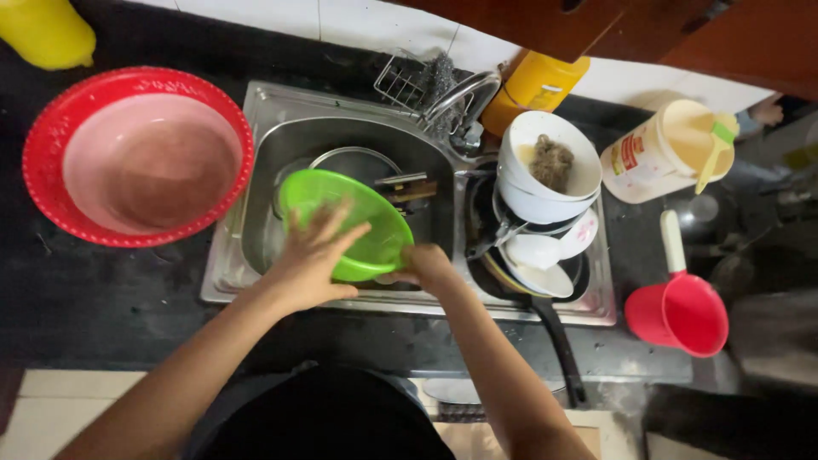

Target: Sorting shredded vegetables into a tray and washing kitchen bowls and strainers in the sink.

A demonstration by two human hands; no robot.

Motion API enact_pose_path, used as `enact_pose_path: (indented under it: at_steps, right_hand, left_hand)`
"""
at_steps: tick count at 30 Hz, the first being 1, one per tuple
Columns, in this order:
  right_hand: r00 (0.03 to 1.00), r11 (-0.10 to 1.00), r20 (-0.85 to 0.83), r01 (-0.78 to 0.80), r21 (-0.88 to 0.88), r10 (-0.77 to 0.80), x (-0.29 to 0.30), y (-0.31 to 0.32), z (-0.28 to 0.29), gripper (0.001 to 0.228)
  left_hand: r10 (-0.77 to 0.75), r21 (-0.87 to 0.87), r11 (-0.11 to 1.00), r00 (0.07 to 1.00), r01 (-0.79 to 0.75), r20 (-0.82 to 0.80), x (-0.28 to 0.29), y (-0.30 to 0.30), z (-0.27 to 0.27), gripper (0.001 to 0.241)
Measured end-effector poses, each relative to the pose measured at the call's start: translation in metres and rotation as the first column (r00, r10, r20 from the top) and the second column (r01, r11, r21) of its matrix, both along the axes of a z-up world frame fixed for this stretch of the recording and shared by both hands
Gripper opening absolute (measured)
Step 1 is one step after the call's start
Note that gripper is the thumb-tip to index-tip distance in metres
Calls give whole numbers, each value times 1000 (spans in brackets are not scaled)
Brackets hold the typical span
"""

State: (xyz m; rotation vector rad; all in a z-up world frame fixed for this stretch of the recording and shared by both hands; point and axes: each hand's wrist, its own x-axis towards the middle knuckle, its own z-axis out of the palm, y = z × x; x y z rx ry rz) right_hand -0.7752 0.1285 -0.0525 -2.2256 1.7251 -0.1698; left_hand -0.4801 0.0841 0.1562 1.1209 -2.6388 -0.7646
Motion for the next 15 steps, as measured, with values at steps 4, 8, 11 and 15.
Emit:
enact_pose_path:
  at_steps: [4,8,11,15]
  right_hand:
    - [914,918,329,-98,-384,236,-42,-43,32,43]
    - [115,638,667,449,626,-736,-100,-107,66,43]
    - [10,597,724,574,561,-690,-176,-170,-4,33]
    - [-219,550,722,517,656,-656,-200,-203,-8,40]
  left_hand:
    - [-68,102,994,968,45,243,-39,-26,-68,48]
    - [291,279,917,957,-285,23,-73,-76,-122,43]
    - [558,515,744,820,-425,-129,-101,-92,-119,68]
    - [849,757,426,509,-496,-144,-126,-101,-84,71]
